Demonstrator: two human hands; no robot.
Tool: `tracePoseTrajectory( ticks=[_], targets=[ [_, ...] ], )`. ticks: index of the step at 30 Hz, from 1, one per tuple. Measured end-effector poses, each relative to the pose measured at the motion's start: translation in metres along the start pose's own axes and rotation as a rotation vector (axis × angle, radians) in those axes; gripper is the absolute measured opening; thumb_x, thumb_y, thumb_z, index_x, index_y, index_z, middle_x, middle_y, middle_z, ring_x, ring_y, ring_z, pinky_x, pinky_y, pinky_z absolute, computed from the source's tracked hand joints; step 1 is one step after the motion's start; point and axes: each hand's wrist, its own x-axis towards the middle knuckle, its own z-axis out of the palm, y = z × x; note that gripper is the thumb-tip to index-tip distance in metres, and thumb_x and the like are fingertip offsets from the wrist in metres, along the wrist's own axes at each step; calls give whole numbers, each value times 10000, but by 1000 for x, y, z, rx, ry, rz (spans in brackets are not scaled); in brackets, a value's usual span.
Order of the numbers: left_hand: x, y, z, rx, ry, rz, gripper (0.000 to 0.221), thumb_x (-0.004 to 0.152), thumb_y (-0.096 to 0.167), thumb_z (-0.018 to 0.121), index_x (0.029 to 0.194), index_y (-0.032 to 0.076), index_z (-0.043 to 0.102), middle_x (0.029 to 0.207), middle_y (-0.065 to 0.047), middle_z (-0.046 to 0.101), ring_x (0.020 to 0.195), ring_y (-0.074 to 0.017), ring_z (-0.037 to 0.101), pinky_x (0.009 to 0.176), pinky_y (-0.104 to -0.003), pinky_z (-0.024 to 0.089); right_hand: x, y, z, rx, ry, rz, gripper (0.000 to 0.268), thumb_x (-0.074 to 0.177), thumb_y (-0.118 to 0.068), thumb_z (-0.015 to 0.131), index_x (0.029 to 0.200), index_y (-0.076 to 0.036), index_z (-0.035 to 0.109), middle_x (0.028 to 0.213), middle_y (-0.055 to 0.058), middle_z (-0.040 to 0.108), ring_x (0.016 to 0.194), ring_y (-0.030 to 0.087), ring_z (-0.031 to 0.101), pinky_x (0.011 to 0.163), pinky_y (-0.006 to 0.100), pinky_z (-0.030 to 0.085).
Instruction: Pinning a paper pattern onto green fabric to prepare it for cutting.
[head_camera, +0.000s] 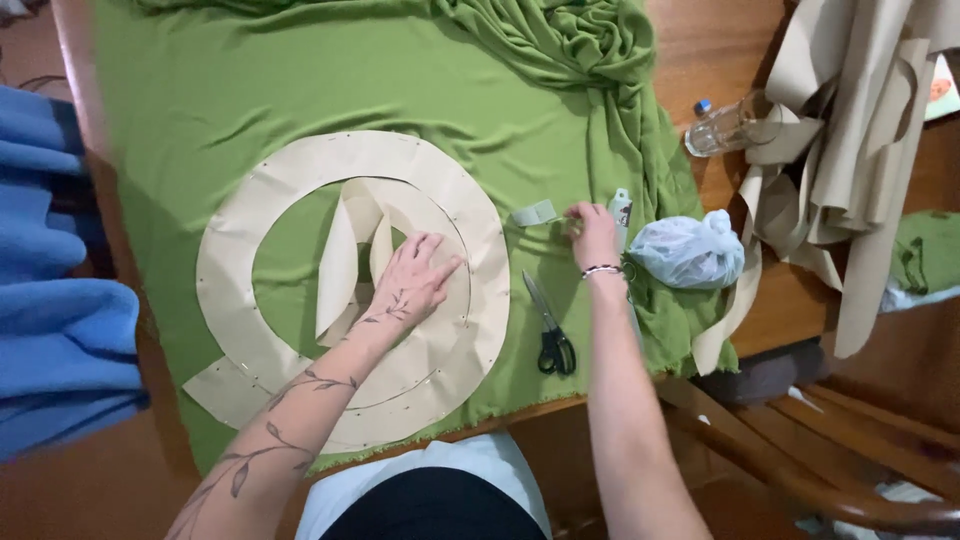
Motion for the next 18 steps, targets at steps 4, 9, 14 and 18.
tracePoseTrajectory(
  ticks=[4,9,14,18],
  targets=[
    [2,-3,-1,25,-36,-31,591,752,308,734,1300,133,600,1342,-112,483,1337,-289,449,1084,-392,454,5,7,-12,-172,-178,-26,254,777,-87,838,945,-229,711,958,9,588,1002,251,681,928,370,565],
    [8,-5,-18,-35,-78,-80,761,715,356,842,1339,35,549,1394,-197,468,1302,-333,485,1057,-407,480,7,14,-13,-210,-276,-19,169,835,-256,820,931,-185,701,889,58,608,997,302,682,936,403,548],
    [12,-9,-9,-7,-82,-126,824,662,453,866,1341,105,553,1423,-157,444,1353,-346,409,1123,-453,395,3,16,-9,-164,-274,5,137,886,-220,785,947,-171,672,917,82,604,1001,324,678,931,426,537],
    [13,-8,-17,13,-111,-149,797,694,512,838,1353,158,563,1461,-114,440,1457,-399,279,1204,-588,238,-4,3,-20,-66,-278,41,160,897,-190,776,991,-163,649,880,93,623,984,330,676,924,444,533]
  ],
)
